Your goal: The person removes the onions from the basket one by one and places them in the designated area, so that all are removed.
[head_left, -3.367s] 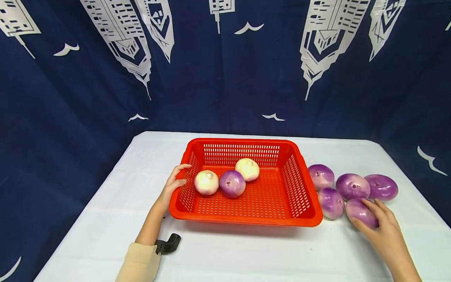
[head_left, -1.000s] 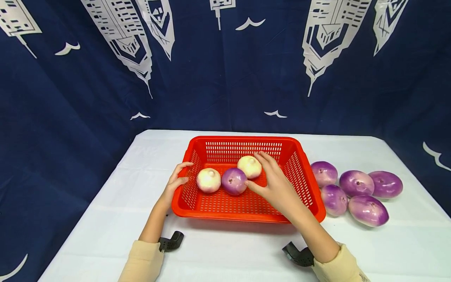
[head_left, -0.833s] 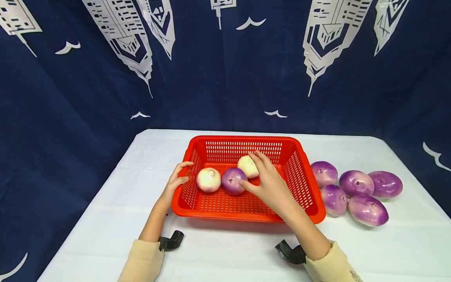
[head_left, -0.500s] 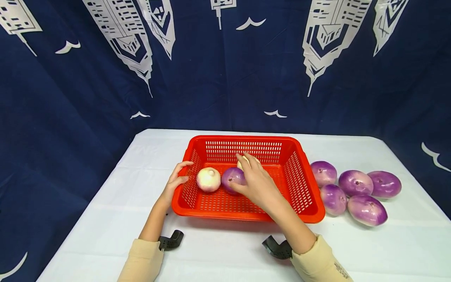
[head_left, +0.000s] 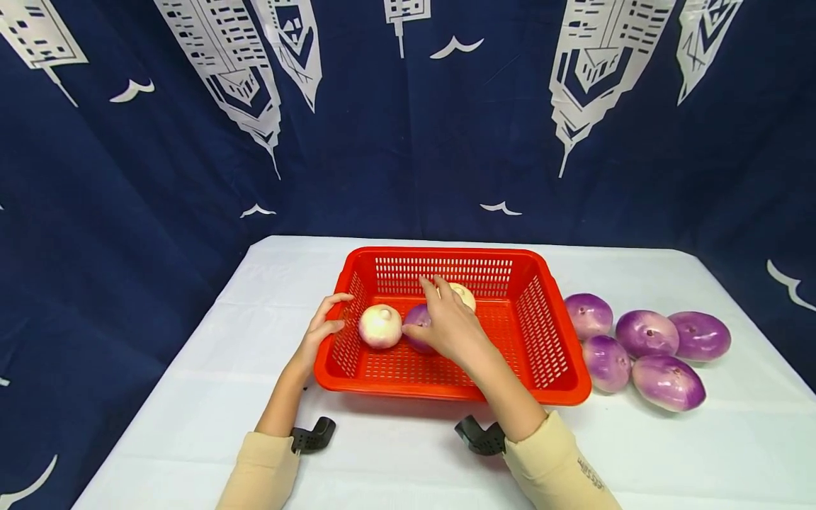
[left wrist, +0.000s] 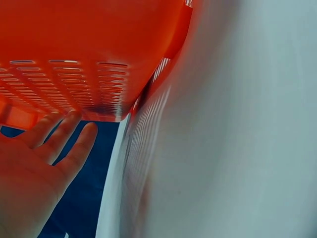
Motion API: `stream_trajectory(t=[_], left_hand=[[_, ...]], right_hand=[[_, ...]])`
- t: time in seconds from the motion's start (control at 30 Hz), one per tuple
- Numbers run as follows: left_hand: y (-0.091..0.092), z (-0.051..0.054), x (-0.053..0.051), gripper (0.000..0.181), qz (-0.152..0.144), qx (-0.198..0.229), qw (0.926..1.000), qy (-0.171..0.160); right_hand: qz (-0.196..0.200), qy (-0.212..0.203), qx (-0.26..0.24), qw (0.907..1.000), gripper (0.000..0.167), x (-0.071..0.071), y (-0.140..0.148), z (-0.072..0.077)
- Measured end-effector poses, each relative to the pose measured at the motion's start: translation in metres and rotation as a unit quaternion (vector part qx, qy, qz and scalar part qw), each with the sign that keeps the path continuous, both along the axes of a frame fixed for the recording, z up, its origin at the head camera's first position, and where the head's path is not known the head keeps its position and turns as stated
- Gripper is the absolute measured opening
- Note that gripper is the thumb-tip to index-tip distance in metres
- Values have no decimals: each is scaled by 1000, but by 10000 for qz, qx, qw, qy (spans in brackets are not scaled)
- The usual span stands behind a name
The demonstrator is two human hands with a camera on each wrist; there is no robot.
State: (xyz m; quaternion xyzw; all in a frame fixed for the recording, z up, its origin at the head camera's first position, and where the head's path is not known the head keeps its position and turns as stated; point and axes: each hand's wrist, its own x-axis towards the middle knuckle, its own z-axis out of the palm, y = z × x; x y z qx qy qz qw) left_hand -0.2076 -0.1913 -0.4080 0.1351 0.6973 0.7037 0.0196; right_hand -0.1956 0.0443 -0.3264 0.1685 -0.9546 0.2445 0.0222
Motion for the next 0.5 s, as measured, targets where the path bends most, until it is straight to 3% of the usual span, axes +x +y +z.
stream_trajectory(t=[0.5], left_hand=[[-1,-1,-1,52,-71,-86,9999,-18]], right_hand=[[-177,-384,548,9976,83,-12,-1,-16]])
